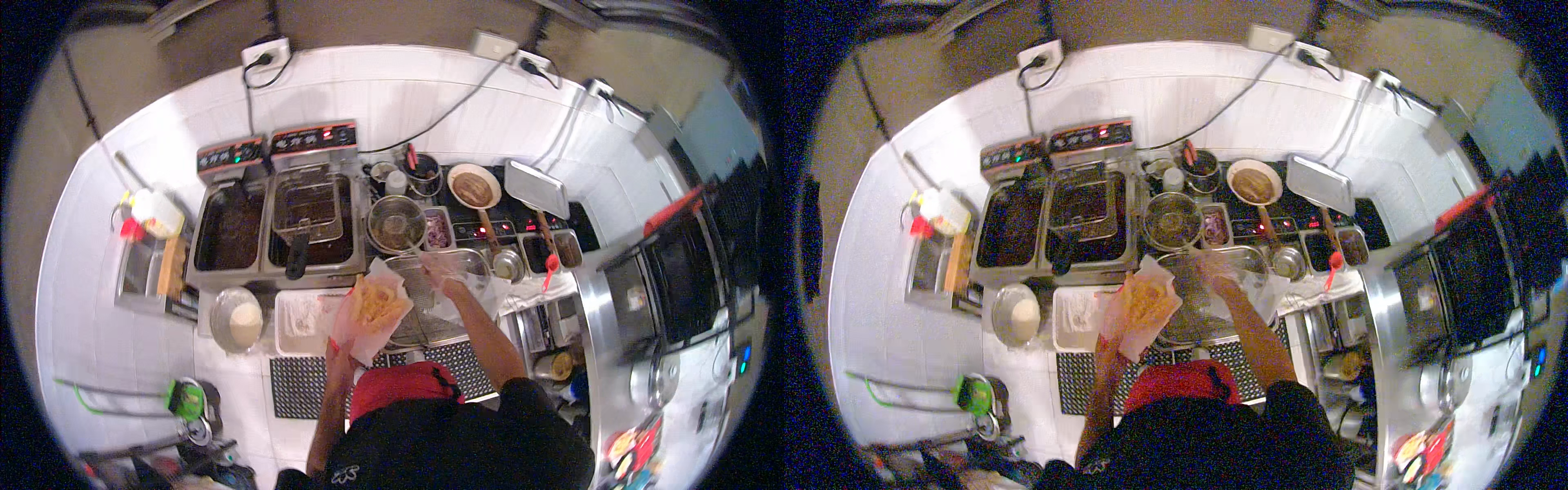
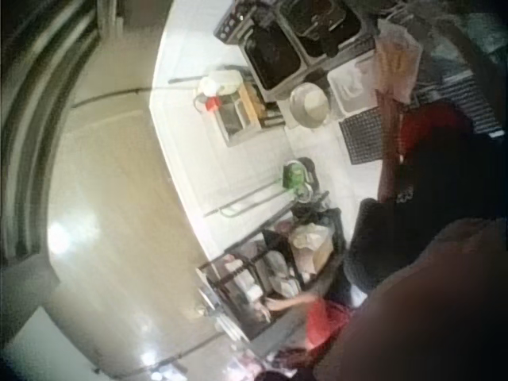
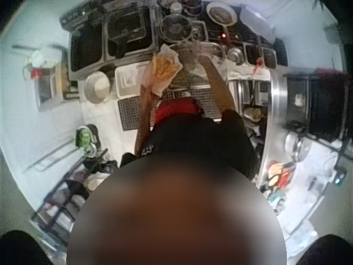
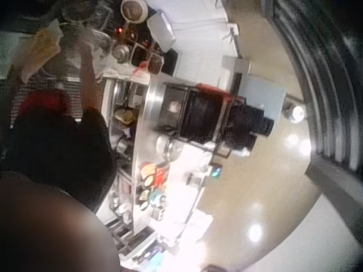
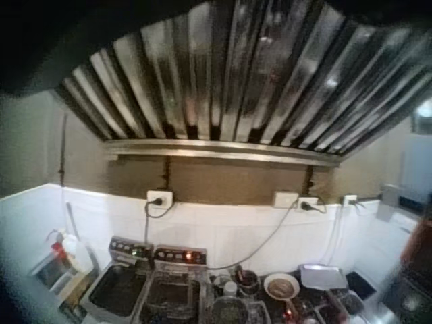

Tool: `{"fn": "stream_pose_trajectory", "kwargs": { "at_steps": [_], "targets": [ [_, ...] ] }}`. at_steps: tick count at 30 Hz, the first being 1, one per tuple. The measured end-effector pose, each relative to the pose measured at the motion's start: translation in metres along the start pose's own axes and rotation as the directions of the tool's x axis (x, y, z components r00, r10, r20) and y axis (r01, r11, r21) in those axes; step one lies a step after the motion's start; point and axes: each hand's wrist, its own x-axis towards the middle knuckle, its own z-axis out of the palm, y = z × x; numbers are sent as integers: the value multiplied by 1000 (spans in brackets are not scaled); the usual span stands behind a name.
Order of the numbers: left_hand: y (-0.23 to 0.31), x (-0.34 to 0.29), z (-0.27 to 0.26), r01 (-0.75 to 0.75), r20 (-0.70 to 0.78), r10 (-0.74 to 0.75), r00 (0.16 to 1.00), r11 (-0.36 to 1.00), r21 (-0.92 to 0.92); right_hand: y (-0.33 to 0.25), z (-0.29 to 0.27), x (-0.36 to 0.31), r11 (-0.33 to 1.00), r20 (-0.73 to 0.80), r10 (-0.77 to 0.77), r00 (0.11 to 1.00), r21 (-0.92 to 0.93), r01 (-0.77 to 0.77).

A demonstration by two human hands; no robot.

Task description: The person fries french fries and removes them from a deep fryer, then places them into paper bags. They scoop cooked meat from a pan and distribute it into three black bowls containing rice. The person adds sauces and toppings, including a halved boiled egg, to each bowl.

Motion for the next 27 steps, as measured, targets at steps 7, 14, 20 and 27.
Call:
{"fn": "stream_pose_trajectory", "kwargs": {
  "at_steps": [7, 14, 20, 27],
  "targets": [
    [33, -31, -6, 20, 47, -24, 999, 996, 86, 47, 2, -49, 815, -280, -437, 855, -526, 244],
    [9, -14, 15, 134, 255, -195, 947, 962, 240, 37, 12, -256, 947, -460, 179, 870, 321, -25],
    [-91, -6, 74, -318, 648, -232, 725, 723, 614, 37, 18, -347, 723, -221, 41, 974, 680, 124],
    [-262, -119, 201, 300, 457, -676, 578, 697, 651, 145, -96, -431, 619, -682, 198, 704, 644, 449]
  ]
}}
